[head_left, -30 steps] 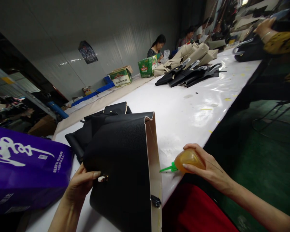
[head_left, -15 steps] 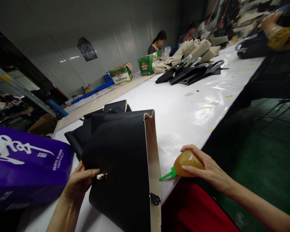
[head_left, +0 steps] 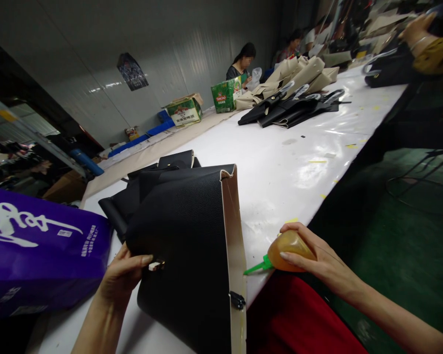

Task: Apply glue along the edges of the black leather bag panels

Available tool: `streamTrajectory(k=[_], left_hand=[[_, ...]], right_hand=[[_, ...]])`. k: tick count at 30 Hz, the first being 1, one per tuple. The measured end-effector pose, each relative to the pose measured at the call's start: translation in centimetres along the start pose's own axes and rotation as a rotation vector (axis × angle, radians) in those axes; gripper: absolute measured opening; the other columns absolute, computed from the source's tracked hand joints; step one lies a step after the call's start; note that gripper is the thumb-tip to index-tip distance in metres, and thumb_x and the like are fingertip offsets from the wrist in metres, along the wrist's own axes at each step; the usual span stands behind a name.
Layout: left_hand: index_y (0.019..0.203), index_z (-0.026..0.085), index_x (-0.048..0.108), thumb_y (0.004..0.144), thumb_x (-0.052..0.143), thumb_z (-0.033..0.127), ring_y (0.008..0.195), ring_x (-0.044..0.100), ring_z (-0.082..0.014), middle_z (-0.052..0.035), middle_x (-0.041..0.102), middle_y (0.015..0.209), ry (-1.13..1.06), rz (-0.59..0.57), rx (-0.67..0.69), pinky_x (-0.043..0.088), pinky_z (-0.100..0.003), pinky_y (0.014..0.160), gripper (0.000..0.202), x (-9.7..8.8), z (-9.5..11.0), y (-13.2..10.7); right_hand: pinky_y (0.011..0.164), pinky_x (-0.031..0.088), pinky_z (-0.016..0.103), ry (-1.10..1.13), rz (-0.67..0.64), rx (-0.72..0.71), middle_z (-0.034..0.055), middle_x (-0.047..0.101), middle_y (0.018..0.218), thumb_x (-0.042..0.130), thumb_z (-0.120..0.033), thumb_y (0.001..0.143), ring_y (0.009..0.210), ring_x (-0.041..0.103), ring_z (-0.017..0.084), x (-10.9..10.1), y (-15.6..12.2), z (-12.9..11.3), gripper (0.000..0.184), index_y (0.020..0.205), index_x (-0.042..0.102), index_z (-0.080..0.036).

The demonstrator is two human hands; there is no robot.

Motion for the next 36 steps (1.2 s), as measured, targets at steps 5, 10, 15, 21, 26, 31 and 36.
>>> streamTrajectory(k=[5,10,15,21,26,31,36], left_hand=[[0.101,0.020,0.073,0.043,0.085,0.006,0.051,0.064,-0.0185,-0.0026,0.073,0.072,0.005,0.004,-0.001,0.054,-0.021,0.044,0.061,0.0,0.1,-0.1],[0.100,0.017,0.072,0.040,0.082,0.003,0.046,0.062,-0.0168,-0.0030,0.073,0.072,-0.008,0.018,0.001,0.053,-0.021,0.042,0.063,-0.1,0.0,-0.1],[0.093,0.017,0.072,0.041,0.083,0.005,0.044,0.059,-0.0143,-0.0028,0.072,0.072,0.005,-0.015,0.013,0.051,-0.020,0.041,0.054,-0.3,-0.1,0.3],[0.094,0.016,0.072,0.041,0.084,0.005,0.043,0.059,-0.0149,-0.0035,0.072,0.070,0.009,-0.015,0.019,0.050,-0.021,0.039,0.055,-0.2,0.0,0.3],[0.097,0.015,0.072,0.042,0.081,0.004,0.046,0.062,-0.0167,-0.0053,0.074,0.078,0.004,0.017,0.015,0.051,-0.022,0.040,0.056,0.2,0.1,-0.1],[0.089,0.015,0.072,0.040,0.079,0.000,0.058,0.067,-0.0232,-0.0025,0.070,0.066,-0.019,0.020,0.033,0.051,-0.020,0.039,0.052,0.4,0.1,-0.2],[0.086,0.015,0.072,0.038,0.083,0.002,0.065,0.069,-0.0272,-0.0050,0.071,0.069,-0.043,0.017,0.022,0.050,-0.020,0.038,0.050,0.6,-0.2,-0.1]], right_hand=[[0.078,0.045,0.032,-0.015,0.078,-0.020,-0.0017,0.059,0.096,0.062,-0.054,0.084,0.086,0.058,0.022,-0.3,1.1,0.0,0.043,0.115,0.047,-0.029],[0.080,0.043,0.033,-0.033,0.116,-0.030,-0.0015,0.057,0.098,0.062,-0.055,0.084,0.087,0.057,0.022,-0.6,1.3,0.6,0.044,0.115,0.046,-0.029],[0.082,0.042,0.031,0.040,-0.005,0.021,-0.0022,0.058,0.101,0.063,-0.054,0.084,0.090,0.056,0.022,0.0,-0.6,0.6,0.041,0.113,0.047,-0.030],[0.080,0.042,0.032,0.039,0.099,0.016,-0.0019,0.056,0.097,0.063,-0.055,0.084,0.089,0.055,0.022,-0.3,1.0,0.6,0.043,0.114,0.046,-0.030],[0.081,0.043,0.033,0.033,0.063,0.021,-0.0010,0.057,0.100,0.063,-0.054,0.083,0.089,0.056,0.023,0.1,0.2,0.9,0.043,0.114,0.046,-0.029],[0.085,0.043,0.031,0.118,-0.072,0.059,-0.0011,0.059,0.105,0.064,-0.053,0.083,0.094,0.058,0.023,1.1,-2.0,0.6,0.043,0.115,0.047,-0.030],[0.085,0.043,0.031,0.079,0.008,0.059,-0.0002,0.058,0.108,0.063,-0.053,0.083,0.094,0.058,0.022,0.9,-2.3,0.4,0.044,0.115,0.047,-0.029]])
Point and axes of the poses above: each hand's wrist, its own y-axis towards the middle knuckle, its own x-axis out of the palm, z = x × y, the point moved 4 cm from there along y, towards the middle knuckle
